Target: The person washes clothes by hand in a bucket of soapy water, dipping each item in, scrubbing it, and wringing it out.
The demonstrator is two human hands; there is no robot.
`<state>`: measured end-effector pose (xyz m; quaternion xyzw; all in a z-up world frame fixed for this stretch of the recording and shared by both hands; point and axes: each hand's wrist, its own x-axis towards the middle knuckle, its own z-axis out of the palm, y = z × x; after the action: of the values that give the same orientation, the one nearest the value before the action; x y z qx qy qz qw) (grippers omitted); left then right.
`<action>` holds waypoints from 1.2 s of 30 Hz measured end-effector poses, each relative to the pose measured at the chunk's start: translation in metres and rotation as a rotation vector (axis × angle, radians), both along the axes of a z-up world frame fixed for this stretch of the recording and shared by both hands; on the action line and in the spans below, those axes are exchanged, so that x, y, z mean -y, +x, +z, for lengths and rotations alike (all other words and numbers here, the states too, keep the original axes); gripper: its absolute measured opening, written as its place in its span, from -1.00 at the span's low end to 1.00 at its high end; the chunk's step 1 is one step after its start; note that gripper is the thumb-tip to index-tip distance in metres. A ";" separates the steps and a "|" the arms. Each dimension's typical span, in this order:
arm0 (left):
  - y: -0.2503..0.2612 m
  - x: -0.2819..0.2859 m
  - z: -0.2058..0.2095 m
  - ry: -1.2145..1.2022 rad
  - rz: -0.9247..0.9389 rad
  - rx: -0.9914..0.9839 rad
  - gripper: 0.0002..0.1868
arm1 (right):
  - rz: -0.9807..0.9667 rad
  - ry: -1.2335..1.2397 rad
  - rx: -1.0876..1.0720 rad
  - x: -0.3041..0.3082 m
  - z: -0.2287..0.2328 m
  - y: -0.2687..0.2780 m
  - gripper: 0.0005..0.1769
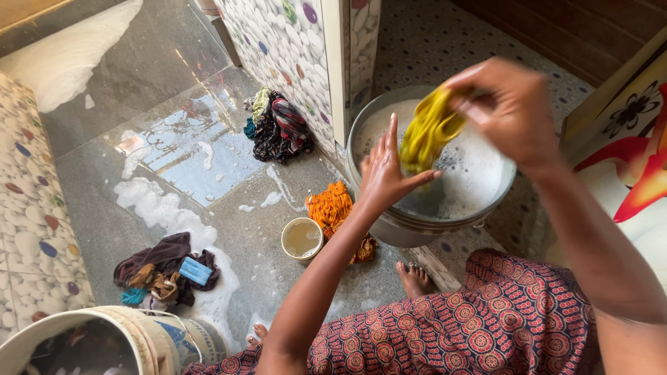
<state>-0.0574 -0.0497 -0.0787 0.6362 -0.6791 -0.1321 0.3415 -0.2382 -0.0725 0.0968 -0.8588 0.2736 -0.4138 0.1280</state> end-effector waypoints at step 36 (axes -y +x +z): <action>0.082 0.012 0.035 0.071 -0.111 -1.314 -0.53 | 0.121 0.774 -0.059 0.063 -0.064 0.004 -0.25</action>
<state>0.0241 -0.0616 -0.0442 0.3982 -0.3563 -0.5326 0.6563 -0.2338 -0.1352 0.0329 -0.7730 0.3621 -0.2470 0.4587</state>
